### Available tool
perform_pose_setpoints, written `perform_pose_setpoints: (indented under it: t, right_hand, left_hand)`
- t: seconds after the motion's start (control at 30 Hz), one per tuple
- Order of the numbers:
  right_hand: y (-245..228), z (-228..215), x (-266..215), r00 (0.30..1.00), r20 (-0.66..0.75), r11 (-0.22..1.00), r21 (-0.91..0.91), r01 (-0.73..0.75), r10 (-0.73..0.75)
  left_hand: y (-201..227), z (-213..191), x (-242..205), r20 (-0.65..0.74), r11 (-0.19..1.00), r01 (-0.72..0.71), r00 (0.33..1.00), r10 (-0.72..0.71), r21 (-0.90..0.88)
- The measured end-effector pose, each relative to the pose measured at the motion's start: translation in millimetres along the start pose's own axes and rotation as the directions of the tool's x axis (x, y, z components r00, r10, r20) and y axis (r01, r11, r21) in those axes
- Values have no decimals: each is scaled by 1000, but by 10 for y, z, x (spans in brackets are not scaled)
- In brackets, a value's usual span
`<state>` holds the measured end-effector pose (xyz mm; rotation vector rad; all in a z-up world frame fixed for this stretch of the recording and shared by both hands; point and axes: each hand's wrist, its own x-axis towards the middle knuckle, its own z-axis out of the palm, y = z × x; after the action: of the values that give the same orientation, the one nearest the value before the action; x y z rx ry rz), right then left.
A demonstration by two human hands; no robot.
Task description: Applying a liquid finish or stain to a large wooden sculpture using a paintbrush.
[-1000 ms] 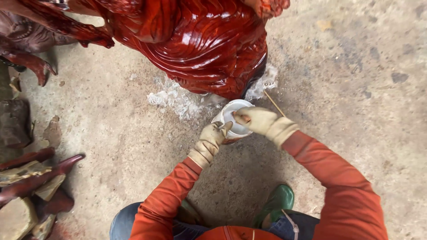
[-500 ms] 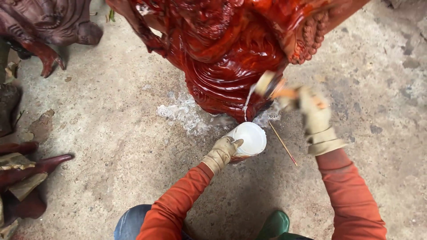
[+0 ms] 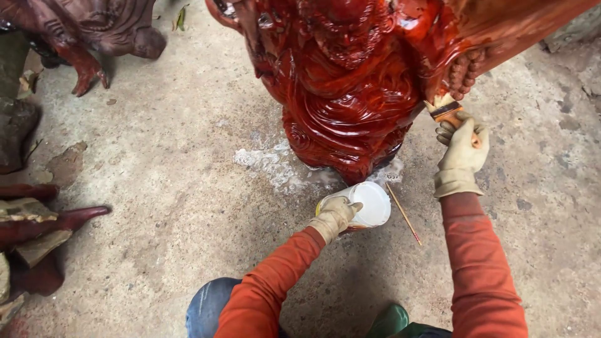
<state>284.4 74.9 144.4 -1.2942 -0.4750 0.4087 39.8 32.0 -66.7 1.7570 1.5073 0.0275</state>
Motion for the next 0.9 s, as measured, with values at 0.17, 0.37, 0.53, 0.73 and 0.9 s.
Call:
perform_pose_setpoints:
  t: [0.17, 0.37, 0.53, 0.73, 0.9]
  right_hand:
    - [-615, 560, -32, 997, -75, 997, 76, -3, 9]
    - [-573, 526, 150, 980, -113, 942, 277, 191, -166]
    - [-185, 340, 46, 996, -85, 991, 132, 33, -22]
    - [-120, 178, 311, 977, -157, 989, -5, 148, -147]
    - [-370, 240, 43, 639, 364, 598, -232, 767, -678]
  left_hand:
    - [77, -113, 9, 182, 978, 103, 981, -70, -180]
    - [42, -52, 65, 171, 985, 80, 984, -53, -151]
    - [-38, -31, 52, 133, 989, 22, 991, -3, -144]
    - [-141, -23, 77, 114, 986, 19, 993, 0, -167]
    - [-187, -116, 118, 161, 1000, -15, 987, 17, -16]
